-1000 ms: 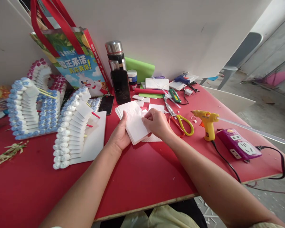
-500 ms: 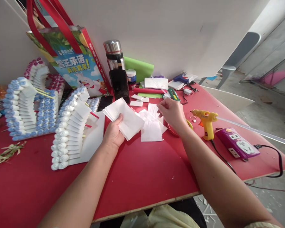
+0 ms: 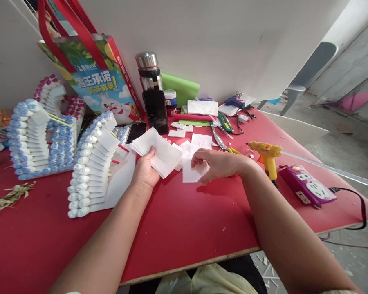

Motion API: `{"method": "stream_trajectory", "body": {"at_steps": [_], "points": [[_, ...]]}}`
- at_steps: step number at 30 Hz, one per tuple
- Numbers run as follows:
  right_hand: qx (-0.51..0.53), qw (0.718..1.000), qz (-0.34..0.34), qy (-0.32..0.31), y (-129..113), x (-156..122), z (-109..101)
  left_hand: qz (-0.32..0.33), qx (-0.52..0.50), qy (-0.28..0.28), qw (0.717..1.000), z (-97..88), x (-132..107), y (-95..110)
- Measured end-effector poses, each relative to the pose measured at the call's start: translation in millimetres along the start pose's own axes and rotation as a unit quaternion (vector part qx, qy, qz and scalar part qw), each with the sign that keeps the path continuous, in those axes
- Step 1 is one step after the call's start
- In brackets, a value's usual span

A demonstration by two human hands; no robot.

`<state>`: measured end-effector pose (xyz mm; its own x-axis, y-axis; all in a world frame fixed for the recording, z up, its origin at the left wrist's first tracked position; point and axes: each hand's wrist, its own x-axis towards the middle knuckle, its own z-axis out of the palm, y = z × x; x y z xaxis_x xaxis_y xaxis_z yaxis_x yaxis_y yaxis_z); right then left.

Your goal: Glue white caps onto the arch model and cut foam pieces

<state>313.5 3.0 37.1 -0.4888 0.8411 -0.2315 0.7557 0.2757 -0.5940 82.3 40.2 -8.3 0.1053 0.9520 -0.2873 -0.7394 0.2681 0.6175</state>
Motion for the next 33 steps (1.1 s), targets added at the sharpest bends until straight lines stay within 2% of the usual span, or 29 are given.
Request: {"method": "stream_trajectory", "body": {"at_steps": [6,9,12,14,17,20,24,26,29,31,33], "points": [[-0.171,0.985,-0.017,0.032,-28,8,20,-0.009,-0.001,0.020,1.000,-0.5,2,0],[-0.177,0.983,-0.024,0.044,-28,13,21,-0.017,0.004,0.016,1.000,-1.3,3,-1],[-0.096,0.994,-0.027,0.053,-15,15,18,-0.019,0.009,-0.006,1.000,-1.2,2,-2],[-0.015,0.997,-0.005,0.070,-5,15,14,-0.020,0.017,-0.007,1.000,-0.4,2,-3],[0.110,0.986,0.025,0.125,6,12,3,-0.013,0.033,0.010,0.999,0.7,2,-3],[0.261,0.948,-0.007,0.182,9,4,-9,-0.006,0.058,0.037,0.998,0.7,1,-3],[0.453,0.857,-0.040,0.241,8,-5,-15,-0.018,0.094,0.028,0.995,-0.1,-1,-4],[0.495,0.839,-0.054,0.219,6,-6,-13,-0.047,0.121,0.012,0.992,0.2,-4,-6],[0.529,0.831,-0.101,0.138,0,-2,-6,-0.104,0.180,-0.031,0.978,2.3,-12,-10],[0.521,0.840,-0.103,0.108,-6,4,-1,-0.133,0.216,-0.067,0.965,5.0,-18,-13],[0.493,0.859,-0.081,0.117,-11,10,4,-0.164,0.229,-0.104,0.954,8.7,-24,-16]]}}
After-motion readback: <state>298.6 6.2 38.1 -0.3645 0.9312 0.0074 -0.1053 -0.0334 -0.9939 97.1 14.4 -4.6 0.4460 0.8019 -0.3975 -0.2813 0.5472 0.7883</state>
